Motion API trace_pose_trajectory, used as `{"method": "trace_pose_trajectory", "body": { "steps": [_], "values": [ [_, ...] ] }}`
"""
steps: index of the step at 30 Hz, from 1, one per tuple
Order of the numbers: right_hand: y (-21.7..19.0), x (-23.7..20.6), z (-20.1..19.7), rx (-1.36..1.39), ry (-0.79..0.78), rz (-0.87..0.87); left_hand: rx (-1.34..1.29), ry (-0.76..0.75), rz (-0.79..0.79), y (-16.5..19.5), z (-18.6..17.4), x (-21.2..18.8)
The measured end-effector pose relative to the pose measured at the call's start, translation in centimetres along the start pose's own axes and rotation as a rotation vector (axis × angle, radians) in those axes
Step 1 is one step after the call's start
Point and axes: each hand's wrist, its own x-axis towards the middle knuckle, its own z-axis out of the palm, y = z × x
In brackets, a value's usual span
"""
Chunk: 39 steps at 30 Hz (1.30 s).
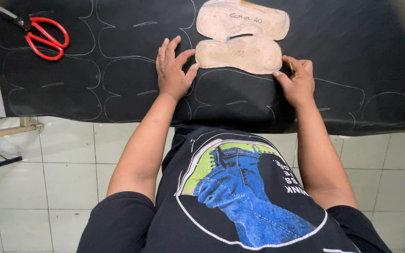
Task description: The person uses red-handled scissors to cut a black sheet of material along pre-drawn outlines. After cutting, they roll the remaining sheet and place it aside. They then position a cardboard template on the sheet and trace its outline with a pencil.
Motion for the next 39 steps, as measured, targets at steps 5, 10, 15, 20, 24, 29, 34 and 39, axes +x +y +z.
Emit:
{"method": "trace_pose_trajectory", "body": {
  "steps": [5,10,15,20,24,29,34,39],
  "values": [
    [0.0,-0.1,0.0,-0.014,0.015,-0.045,-0.006,-0.005,0.000,0.3,-0.2,-0.1],
    [-0.4,0.1,-0.2,-0.017,-0.011,0.018,-0.002,-0.014,-0.015,0.3,-0.2,0.0],
    [-0.9,0.3,-0.3,-0.018,-0.010,0.006,0.007,0.001,0.004,0.1,-0.4,0.2],
    [-0.7,0.4,-0.2,-0.002,-0.006,-0.003,0.006,-0.001,-0.001,-0.1,-0.3,0.2],
    [-0.2,0.5,0.0,-0.010,0.007,-0.034,0.008,-0.009,0.003,-0.2,-0.2,0.1],
    [-0.1,0.3,-0.1,0.008,0.004,-0.026,0.007,-0.013,0.006,0.2,-0.5,0.2],
    [-0.3,0.3,-0.3,0.018,-0.003,0.002,0.005,-0.006,0.008,0.9,-0.7,0.6],
    [-0.1,0.2,0.0,0.001,0.014,-0.085,0.153,-0.117,0.101,1.1,2.0,1.0]
  ]
}}
